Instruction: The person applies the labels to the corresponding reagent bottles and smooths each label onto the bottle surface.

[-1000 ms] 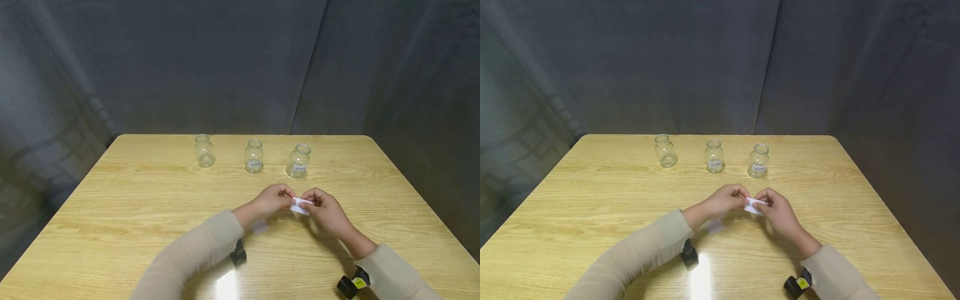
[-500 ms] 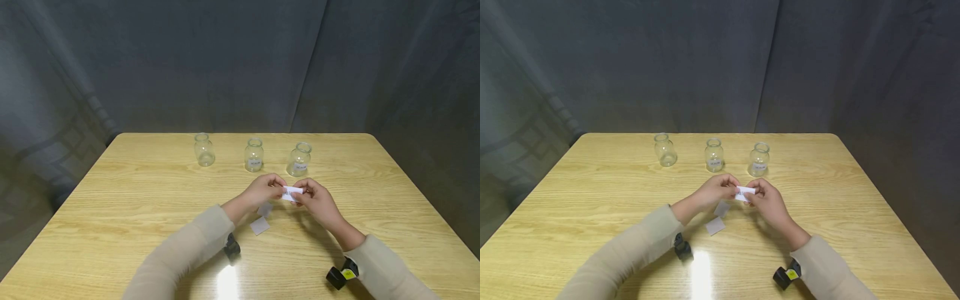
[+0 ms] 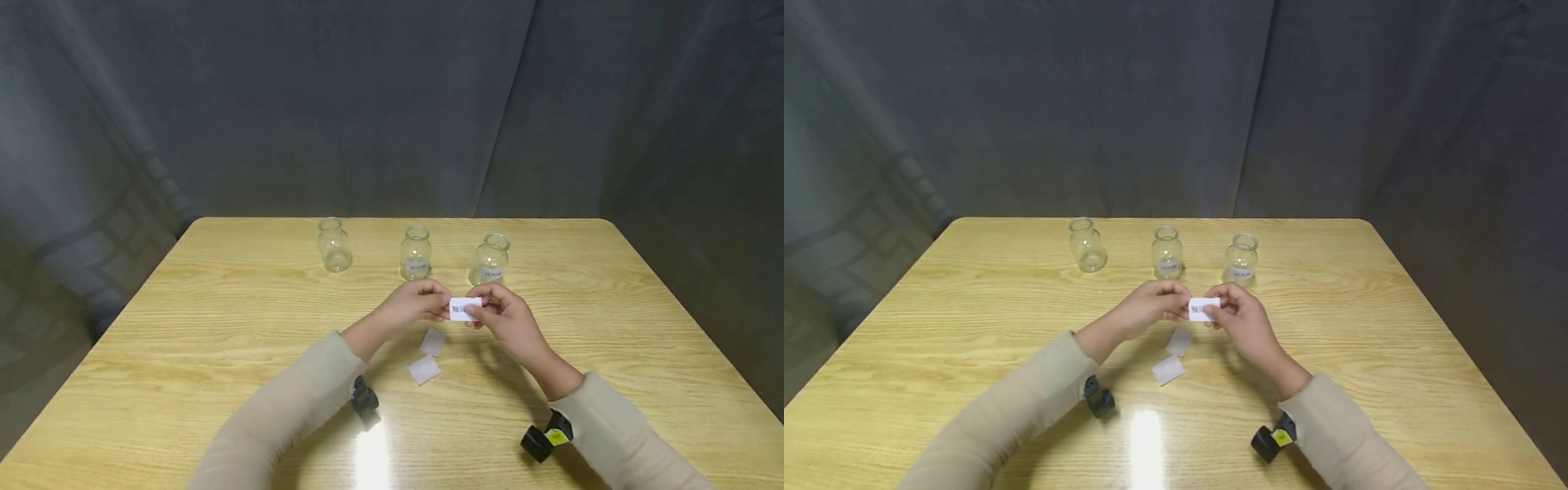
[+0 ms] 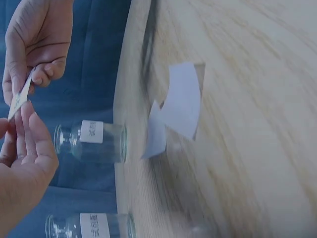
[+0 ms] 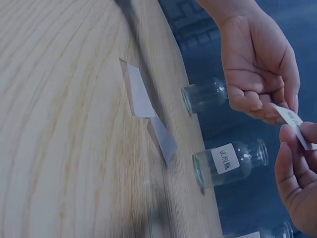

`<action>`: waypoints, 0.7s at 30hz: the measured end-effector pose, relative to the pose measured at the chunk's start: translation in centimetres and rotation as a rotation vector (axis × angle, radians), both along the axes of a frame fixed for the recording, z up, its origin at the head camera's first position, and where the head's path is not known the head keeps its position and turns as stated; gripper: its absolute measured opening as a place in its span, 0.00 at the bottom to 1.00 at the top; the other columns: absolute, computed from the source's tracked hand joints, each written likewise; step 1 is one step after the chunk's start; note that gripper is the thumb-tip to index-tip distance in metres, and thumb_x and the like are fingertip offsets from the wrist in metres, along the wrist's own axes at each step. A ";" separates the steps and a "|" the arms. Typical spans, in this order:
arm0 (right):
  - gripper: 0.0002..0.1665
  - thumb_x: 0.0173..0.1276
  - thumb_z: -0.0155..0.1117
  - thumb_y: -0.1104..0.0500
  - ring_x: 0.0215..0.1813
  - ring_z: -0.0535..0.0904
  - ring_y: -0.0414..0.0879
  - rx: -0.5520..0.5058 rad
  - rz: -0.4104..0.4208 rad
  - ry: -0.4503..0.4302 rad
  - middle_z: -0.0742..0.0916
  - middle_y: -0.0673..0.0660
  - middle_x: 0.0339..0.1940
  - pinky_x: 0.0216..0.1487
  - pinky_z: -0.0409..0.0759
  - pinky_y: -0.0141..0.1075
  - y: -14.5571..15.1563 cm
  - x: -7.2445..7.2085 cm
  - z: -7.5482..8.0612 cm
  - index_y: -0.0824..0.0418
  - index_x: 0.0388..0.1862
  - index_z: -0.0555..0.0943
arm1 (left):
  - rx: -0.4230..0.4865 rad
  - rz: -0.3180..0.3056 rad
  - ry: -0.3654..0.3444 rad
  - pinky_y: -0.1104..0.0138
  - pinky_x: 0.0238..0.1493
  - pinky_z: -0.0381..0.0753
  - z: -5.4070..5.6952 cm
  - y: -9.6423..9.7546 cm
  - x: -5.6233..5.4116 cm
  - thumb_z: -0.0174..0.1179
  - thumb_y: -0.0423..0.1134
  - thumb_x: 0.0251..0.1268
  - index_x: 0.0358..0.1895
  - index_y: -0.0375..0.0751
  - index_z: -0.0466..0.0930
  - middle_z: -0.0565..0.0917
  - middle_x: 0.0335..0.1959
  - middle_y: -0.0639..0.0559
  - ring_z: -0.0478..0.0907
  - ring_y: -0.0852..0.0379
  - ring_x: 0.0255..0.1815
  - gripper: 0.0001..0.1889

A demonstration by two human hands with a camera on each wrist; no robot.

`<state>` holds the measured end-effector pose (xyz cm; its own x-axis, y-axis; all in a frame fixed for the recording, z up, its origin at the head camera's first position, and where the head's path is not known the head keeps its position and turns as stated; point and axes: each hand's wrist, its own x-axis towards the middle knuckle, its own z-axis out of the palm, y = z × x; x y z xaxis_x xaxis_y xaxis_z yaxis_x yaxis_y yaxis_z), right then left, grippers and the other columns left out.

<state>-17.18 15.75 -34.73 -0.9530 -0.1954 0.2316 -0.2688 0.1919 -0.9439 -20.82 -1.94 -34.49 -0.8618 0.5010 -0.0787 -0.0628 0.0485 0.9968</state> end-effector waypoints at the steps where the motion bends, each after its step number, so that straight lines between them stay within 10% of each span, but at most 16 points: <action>1: 0.09 0.58 0.54 0.72 0.25 0.76 0.40 0.000 0.002 0.001 0.76 0.64 0.28 0.27 0.77 0.31 -0.1 0.0 0.0 0.74 0.39 0.70 | 0.009 -0.007 -0.002 0.62 0.40 0.76 0.0 -0.2 0.0 0.49 0.31 0.61 0.40 0.24 0.71 0.77 0.31 0.43 0.76 0.57 0.31 0.11; 21: 0.09 0.57 0.55 0.72 0.26 0.76 0.41 0.001 0.113 -0.048 0.76 0.59 0.27 0.29 0.78 0.38 -0.5 -0.3 0.3 0.74 0.37 0.71 | 0.073 -0.105 0.002 0.59 0.41 0.75 -0.4 -1.9 0.2 0.49 0.26 0.57 0.38 0.19 0.69 0.78 0.26 0.48 0.76 0.58 0.28 0.09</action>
